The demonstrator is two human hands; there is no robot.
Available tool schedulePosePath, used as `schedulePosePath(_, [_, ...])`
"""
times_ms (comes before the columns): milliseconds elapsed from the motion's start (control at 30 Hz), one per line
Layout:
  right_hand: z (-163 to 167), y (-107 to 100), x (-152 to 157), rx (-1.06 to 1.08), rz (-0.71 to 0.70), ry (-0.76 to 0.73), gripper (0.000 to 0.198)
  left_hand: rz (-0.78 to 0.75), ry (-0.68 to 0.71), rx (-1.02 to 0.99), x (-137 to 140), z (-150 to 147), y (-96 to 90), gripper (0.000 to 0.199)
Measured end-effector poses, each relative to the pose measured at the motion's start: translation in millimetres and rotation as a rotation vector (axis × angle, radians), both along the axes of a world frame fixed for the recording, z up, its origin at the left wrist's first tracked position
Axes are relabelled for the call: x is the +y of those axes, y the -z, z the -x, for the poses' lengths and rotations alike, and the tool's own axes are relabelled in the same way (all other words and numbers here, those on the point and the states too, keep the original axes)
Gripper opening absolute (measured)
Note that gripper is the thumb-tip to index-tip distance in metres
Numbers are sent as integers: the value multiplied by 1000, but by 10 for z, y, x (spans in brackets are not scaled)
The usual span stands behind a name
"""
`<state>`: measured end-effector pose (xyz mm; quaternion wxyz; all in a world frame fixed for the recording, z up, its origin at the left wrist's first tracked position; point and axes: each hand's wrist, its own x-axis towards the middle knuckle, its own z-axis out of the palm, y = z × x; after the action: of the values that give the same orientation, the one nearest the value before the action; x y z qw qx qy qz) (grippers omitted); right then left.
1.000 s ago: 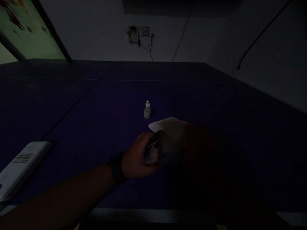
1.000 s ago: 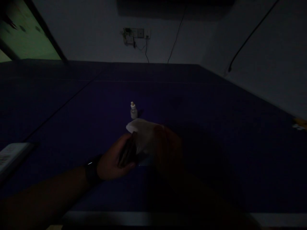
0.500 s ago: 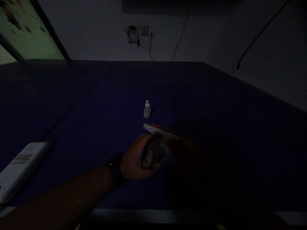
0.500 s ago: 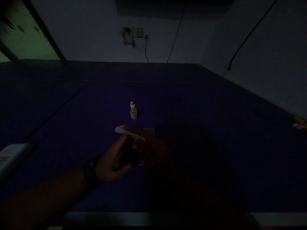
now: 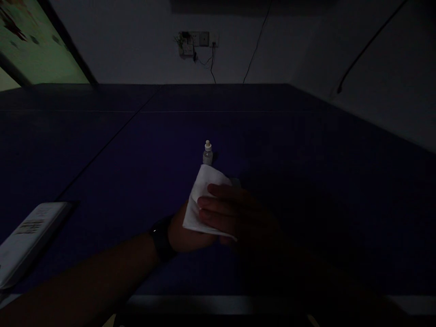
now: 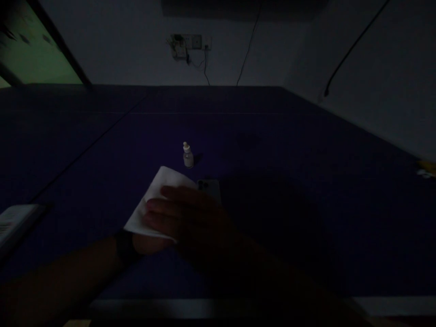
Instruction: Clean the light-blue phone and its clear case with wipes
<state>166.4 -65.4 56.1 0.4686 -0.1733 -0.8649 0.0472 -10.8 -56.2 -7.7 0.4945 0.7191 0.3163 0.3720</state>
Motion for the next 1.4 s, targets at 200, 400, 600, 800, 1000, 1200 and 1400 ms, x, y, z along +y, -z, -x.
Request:
schedulePosePath(200, [-58,52,53,79,135,44,37,-153,10,51,108,71,-29,67])
schedulePosePath(400, [-174,166,255,653,644,533,52,-492,127,72,451,170,-164,102])
schedulePosePath(600, [-320,222,517,740,692,622,48,-563,191,259,523,207,-549,125])
schedulePosePath(800, [-428,243,617,739,661,634,40,-771,289,666,465,313,-1003,79])
schedulePosePath(1000, [-492,270,722,812,709,648,35,-759,343,968,549,502,-1008,68])
schedulePosePath(1200, [-540,357,809,830,720,608,36,-658,475,1035,690,512,-794,51])
schedulePosePath(1400, [-561,390,850,799,706,567,38,-561,519,1002,758,576,-540,54])
